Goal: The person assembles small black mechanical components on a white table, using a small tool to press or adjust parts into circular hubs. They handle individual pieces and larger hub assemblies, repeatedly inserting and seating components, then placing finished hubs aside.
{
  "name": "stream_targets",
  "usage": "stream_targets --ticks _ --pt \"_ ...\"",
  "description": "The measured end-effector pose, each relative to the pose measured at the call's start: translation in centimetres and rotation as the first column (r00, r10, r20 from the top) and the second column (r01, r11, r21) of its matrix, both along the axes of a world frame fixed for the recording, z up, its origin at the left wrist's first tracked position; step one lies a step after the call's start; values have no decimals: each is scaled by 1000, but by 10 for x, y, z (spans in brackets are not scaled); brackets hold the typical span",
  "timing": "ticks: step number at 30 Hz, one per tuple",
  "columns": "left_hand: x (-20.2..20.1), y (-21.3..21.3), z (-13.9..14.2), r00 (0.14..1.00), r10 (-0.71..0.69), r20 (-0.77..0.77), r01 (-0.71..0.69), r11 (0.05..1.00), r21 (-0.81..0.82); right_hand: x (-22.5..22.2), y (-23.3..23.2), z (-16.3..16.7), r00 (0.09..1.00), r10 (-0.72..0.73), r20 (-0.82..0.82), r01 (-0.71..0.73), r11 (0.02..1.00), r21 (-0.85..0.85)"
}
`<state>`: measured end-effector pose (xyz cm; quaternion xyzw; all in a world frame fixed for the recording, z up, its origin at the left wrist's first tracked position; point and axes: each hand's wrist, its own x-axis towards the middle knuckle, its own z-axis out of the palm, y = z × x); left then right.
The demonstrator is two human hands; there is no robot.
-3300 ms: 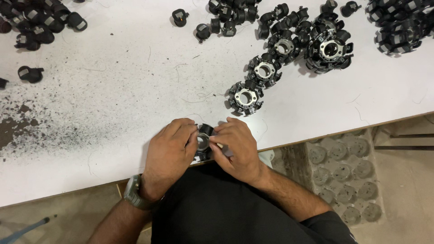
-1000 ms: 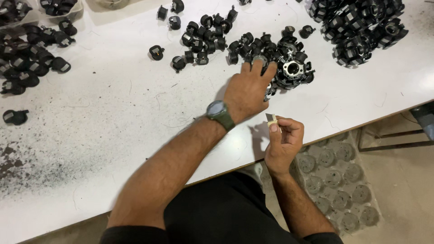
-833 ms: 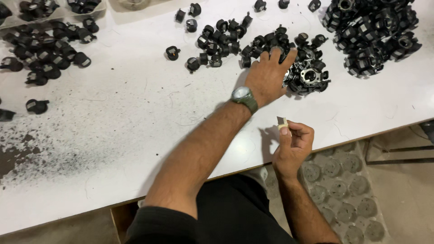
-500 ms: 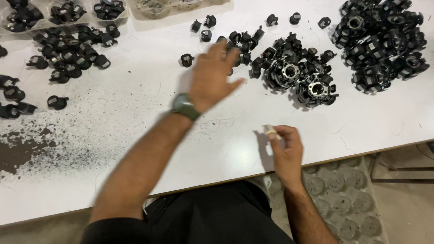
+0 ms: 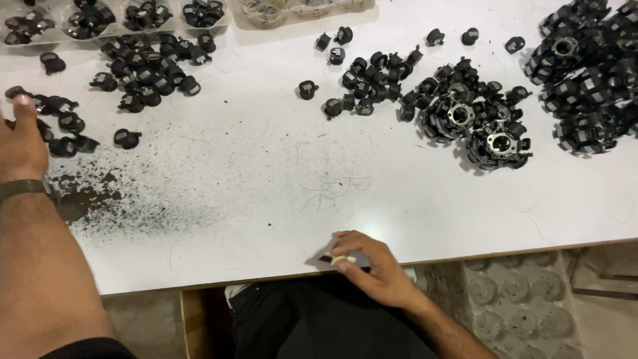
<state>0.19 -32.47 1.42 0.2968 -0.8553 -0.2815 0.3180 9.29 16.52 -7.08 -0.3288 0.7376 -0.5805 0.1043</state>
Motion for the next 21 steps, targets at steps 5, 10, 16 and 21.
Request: stream_targets --ticks 5,10,16,21 --pt "-4 -5 13 969 -191 159 224 948 -228 -1 20 -7 963 -178 204 177 984 21" --pt "-17 6 17 894 -130 430 209 968 -142 -1 22 -16 967 -175 186 183 983 -25" --pt "-20 36 -9 843 -233 486 314 945 -91 -3 24 -20 964 -144 223 172 979 -108" --pt "-10 93 -33 847 -277 454 388 906 -169 1 20 -20 964 -156 216 192 969 -157"
